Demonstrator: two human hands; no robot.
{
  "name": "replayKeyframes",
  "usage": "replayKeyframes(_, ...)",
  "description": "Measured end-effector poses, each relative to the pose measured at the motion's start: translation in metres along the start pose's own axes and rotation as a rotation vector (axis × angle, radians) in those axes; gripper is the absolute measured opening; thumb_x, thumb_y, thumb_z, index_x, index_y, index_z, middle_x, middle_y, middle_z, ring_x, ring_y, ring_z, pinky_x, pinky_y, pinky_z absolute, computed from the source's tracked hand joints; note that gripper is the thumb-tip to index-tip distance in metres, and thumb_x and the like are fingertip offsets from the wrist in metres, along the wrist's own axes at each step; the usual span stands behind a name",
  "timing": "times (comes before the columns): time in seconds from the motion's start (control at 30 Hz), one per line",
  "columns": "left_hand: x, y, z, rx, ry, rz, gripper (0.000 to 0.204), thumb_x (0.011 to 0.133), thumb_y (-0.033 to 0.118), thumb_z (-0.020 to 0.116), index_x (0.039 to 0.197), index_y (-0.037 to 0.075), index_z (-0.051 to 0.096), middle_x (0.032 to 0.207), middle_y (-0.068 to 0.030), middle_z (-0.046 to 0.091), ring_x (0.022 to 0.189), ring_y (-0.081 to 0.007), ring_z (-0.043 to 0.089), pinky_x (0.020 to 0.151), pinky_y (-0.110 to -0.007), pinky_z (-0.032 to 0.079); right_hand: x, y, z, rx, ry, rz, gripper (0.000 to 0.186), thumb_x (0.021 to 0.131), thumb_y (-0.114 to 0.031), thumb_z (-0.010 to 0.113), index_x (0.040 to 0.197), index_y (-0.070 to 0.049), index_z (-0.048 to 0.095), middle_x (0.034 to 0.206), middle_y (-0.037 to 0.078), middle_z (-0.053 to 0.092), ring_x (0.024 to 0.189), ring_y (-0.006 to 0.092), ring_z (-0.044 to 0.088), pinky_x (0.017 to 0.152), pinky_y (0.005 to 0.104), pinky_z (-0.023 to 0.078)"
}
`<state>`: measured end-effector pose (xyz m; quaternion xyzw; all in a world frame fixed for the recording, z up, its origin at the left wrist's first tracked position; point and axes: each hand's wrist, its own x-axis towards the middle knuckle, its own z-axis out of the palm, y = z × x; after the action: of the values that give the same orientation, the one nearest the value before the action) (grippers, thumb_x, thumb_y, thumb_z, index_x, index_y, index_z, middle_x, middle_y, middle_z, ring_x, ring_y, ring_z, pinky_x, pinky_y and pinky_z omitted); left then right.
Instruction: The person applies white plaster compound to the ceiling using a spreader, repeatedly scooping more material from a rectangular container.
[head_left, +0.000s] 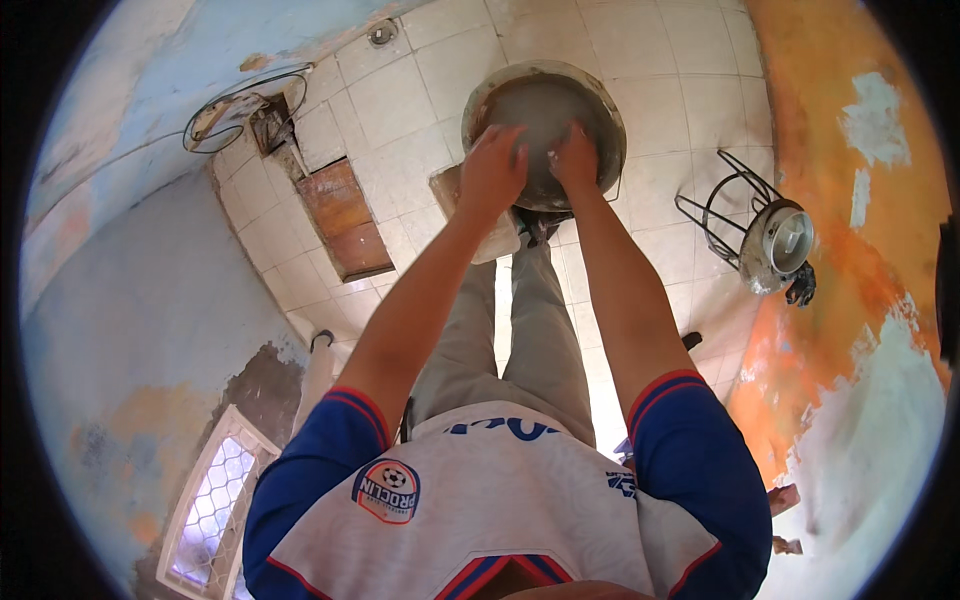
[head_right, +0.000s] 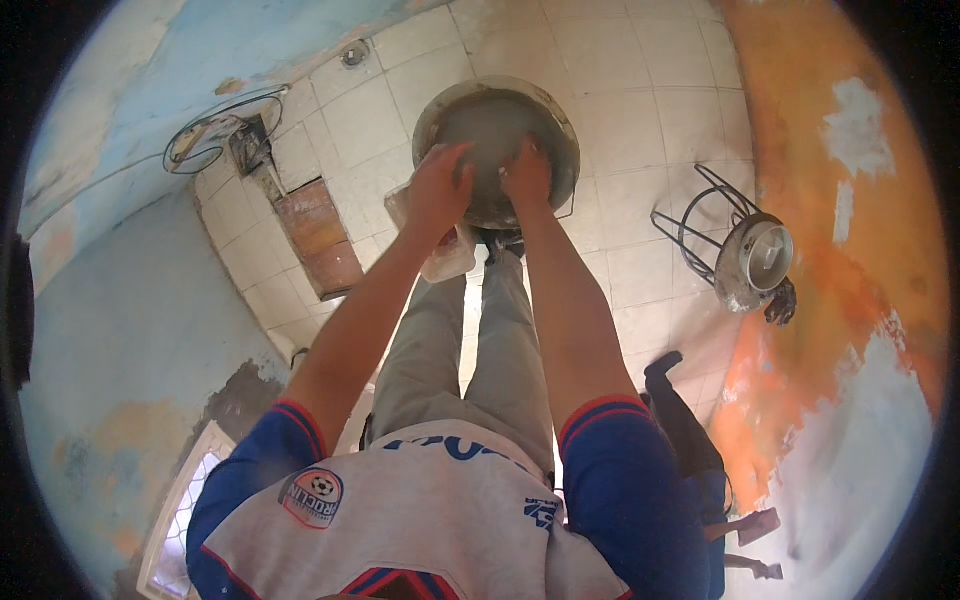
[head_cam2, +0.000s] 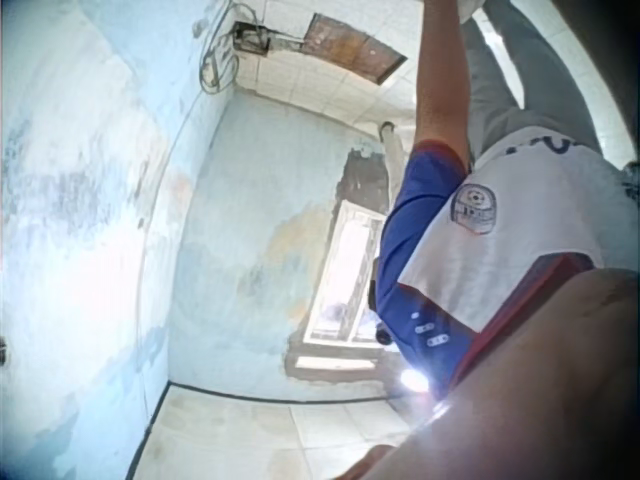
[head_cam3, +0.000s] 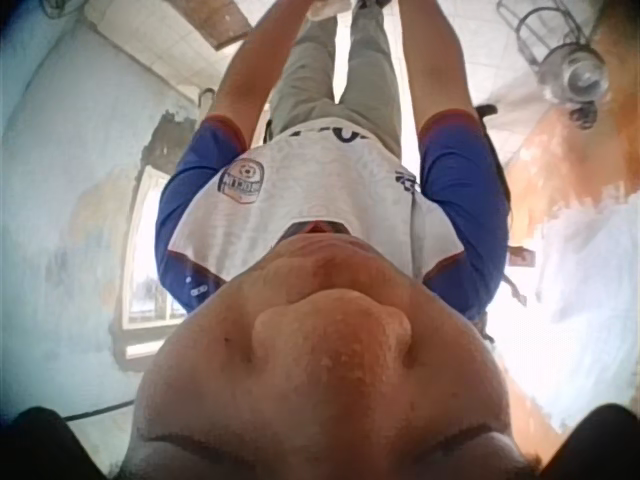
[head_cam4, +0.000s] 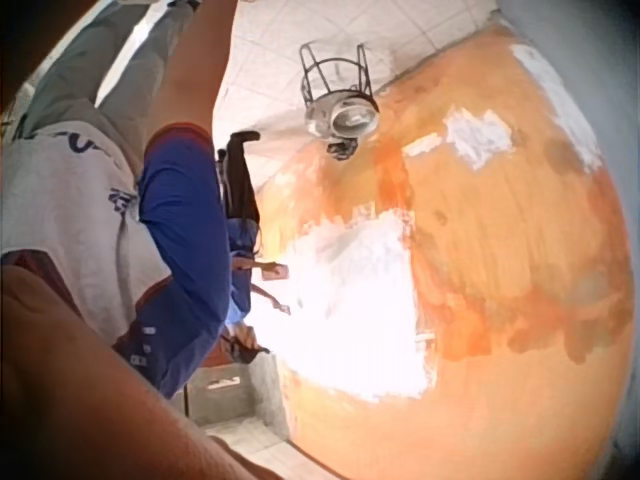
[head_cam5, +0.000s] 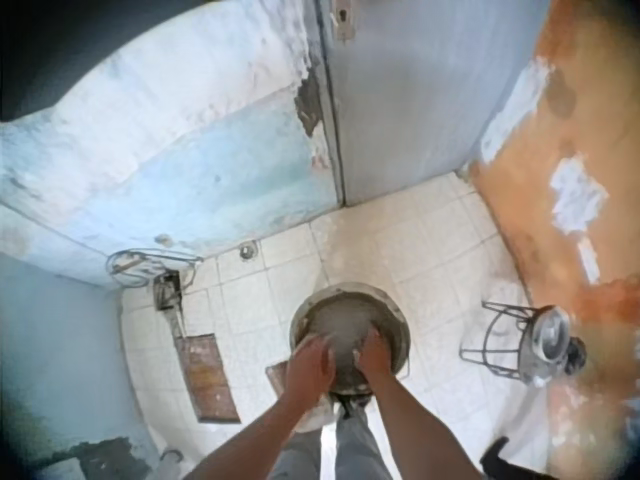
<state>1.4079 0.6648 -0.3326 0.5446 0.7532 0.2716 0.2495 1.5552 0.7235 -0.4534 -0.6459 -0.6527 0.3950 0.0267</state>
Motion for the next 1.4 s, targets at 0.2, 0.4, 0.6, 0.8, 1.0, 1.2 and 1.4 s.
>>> replayKeyframes(0.2,0.056,-0.072,0.076,0.483,-0.555,-0.261,0.027,0.087,0.007,0.063,0.112,0.003,0.07,0.115,-0.0267,0.069,0.108,-0.0391,0.069,0.096,-0.047,0.055,0.022,-0.001,0.026,0.024,0.056,0.019,0.068,0.076,-0.027,0.083,0.129,0.007,0.055,0.117,0.026,0.067,0.104,0.0431,0.067,0.094,0.047,0.054)
replayKeyframes(0.4,0.064,-0.102,0.132,0.261,-0.301,-0.497,0.031,0.091,0.019,0.06,0.115,0.001,0.07,0.123,-0.0234,0.068,0.116,-0.0376,0.066,0.1,-0.048,0.052,0.027,-0.007,0.045,-0.05,-0.079,0.115,0.057,0.09,-0.045,0.063,0.11,0.008,0.07,0.121,0.031,0.066,0.114,0.0444,0.065,0.097,0.0474,0.052)
replayKeyframes(0.6,0.051,-0.141,0.167,0.455,-0.438,-0.441,0.044,0.097,0.029,0.055,0.134,0.008,0.063,0.141,-0.018,0.059,0.13,-0.0332,0.057,0.112,-0.047,0.042,0.049,0.017,0.088,0.078,-0.272,0.319,0.052,0.095,-0.042,0.059,0.117,0.004,0.07,0.125,0.029,0.066,0.118,0.0434,0.064,0.099,0.0488,0.051)
replayKeyframes(0.8,0.062,-0.143,0.154,0.343,-0.704,-0.295,0.044,0.098,0.035,0.054,0.131,0.007,0.065,0.133,-0.0208,0.064,0.122,-0.0358,0.061,0.105,-0.046,0.047,0.042,0.026,0.103,-0.069,-0.064,0.265,0.045,0.096,-0.038,0.059,0.118,0.0,0.07,0.122,0.027,0.067,0.115,0.0432,0.065,0.097,0.0481,0.052)
replayKeyframes(1.0,0.073,-0.101,0.112,-0.28,-0.763,-0.787,0.046,0.101,0.034,0.046,0.131,0.005,0.066,0.132,-0.0258,0.064,0.119,-0.0416,0.062,0.1,-0.052,0.048,0.059,0.039,0.091,0.052,-0.039,0.342,0.039,0.096,-0.034,0.059,0.119,-0.004,0.071,0.119,0.025,0.069,0.113,0.0431,0.066,0.096,0.0474,0.053)
replayKeyframes(1.2,0.054,-0.064,0.07,-0.28,-0.721,-0.669,0.05,0.105,0.039,0.044,0.139,0.005,0.058,0.12,-0.0208,0.067,0.104,-0.0343,0.067,0.088,-0.046,0.053,0.035,0.006,0.032,0.491,-0.159,0.331,0.054,0.1,-0.035,0.057,0.144,-0.005,0.049,0.139,0.024,0.056,0.127,0.0368,0.059,0.093,0.0509,0.055)
replayKeyframes(1.4,0.047,-0.05,0.059,-0.708,-0.499,-0.958,0.052,0.102,0.049,0.055,0.129,0.005,0.064,0.112,-0.0113,0.071,0.096,-0.0223,0.07,0.08,-0.038,0.057,0.002,-0.037,-0.018,0.91,-0.26,0.572,0.07,0.1,-0.046,0.059,0.154,-0.015,0.027,0.135,0.017,0.054,0.115,0.033,0.061,0.074,0.0494,0.059)
